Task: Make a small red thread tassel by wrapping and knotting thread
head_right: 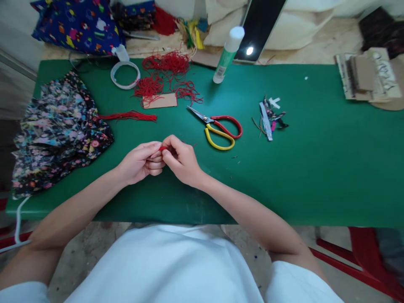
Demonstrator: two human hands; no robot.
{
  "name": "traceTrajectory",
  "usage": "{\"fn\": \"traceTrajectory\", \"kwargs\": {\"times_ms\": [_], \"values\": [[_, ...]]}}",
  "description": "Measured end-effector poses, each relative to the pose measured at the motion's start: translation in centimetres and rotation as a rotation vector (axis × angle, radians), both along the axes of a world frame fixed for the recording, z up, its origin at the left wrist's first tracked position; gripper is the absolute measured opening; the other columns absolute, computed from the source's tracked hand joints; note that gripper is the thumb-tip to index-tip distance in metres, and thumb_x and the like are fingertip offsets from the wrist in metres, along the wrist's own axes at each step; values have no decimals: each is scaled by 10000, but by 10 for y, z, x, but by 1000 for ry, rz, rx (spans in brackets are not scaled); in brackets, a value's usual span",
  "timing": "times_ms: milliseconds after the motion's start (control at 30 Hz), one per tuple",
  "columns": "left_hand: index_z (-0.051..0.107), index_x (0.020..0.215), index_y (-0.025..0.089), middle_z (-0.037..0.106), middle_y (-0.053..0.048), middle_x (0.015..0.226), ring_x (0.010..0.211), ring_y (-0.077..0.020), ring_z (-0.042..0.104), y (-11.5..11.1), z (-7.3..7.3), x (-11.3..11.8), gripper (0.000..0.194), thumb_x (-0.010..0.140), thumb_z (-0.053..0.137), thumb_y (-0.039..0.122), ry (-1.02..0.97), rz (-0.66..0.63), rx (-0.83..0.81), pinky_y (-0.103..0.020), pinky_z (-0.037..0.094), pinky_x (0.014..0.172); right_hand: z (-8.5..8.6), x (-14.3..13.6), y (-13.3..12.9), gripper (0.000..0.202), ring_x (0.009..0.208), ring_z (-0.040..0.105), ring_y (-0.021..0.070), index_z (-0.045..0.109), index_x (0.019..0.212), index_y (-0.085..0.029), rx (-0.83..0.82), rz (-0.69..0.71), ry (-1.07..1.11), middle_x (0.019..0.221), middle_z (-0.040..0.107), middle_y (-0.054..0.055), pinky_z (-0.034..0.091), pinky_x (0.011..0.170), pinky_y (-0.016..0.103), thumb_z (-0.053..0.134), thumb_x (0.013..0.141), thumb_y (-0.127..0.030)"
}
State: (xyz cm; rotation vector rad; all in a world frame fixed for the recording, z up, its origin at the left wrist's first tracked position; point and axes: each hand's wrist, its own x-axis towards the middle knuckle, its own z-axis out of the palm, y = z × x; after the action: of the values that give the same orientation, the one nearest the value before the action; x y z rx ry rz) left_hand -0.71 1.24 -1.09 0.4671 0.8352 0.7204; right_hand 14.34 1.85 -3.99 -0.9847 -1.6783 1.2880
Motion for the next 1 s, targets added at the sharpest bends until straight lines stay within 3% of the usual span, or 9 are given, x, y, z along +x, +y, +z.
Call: {"fn": "traceTrajectory", "kwargs": {"times_ms": [133, 300, 500, 667, 833, 1000], "values": [[355, 580, 169, 233, 93, 520, 390, -20, 170, 0, 1, -1, 393, 967, 411, 209, -18, -7, 1, -121, 232, 379, -1, -2, 1, 96, 646, 436, 88, 479, 792, -199, -248, 30, 180, 718, 454, -37, 385, 586, 228, 506, 853, -267], [374, 568, 159, 252, 85, 511, 387, -21, 189, 0, 1, -1, 403, 969, 385, 182, -47, -3, -13, -126, 241, 385, -4, -4, 0, 129, 640, 453, 83, 467, 794, -200, -354, 51, 291, 727, 454, -39, 383, 558, 213, 537, 843, -297], [397, 559, 148, 276, 78, 505, 378, -21, 211, 2, 2, -3, 421, 978, 372, 166, -53, 45, -58, -129, 257, 381, -2, 1, -1, 106, 632, 469, 84, 487, 868, -201, -143, 23, 74, 725, 517, -34, 381, 575, 220, 519, 906, -294], [394, 541, 149, 268, 79, 489, 371, -23, 217, 3, 2, -4, 445, 986, 380, 170, -34, 101, -122, -126, 261, 367, 1, 7, 1, 202, 593, 476, 84, 458, 1015, -210, -143, 101, 111, 685, 529, -58, 382, 566, 222, 563, 921, -354], [398, 543, 147, 269, 81, 485, 358, -18, 223, 3, 1, -4, 447, 989, 385, 172, -34, 121, -170, -121, 256, 360, 7, 10, 1, 190, 636, 520, 81, 534, 906, -191, -103, 118, 152, 759, 588, -19, 403, 568, 218, 649, 885, -340], [423, 549, 138, 289, 74, 494, 365, -18, 231, 4, 1, -4, 441, 988, 393, 170, -46, 140, -164, -124, 259, 362, 6, 10, 1, 225, 575, 487, 77, 572, 811, -199, 41, -32, 94, 697, 575, -29, 376, 521, 229, 742, 827, -346]]}}
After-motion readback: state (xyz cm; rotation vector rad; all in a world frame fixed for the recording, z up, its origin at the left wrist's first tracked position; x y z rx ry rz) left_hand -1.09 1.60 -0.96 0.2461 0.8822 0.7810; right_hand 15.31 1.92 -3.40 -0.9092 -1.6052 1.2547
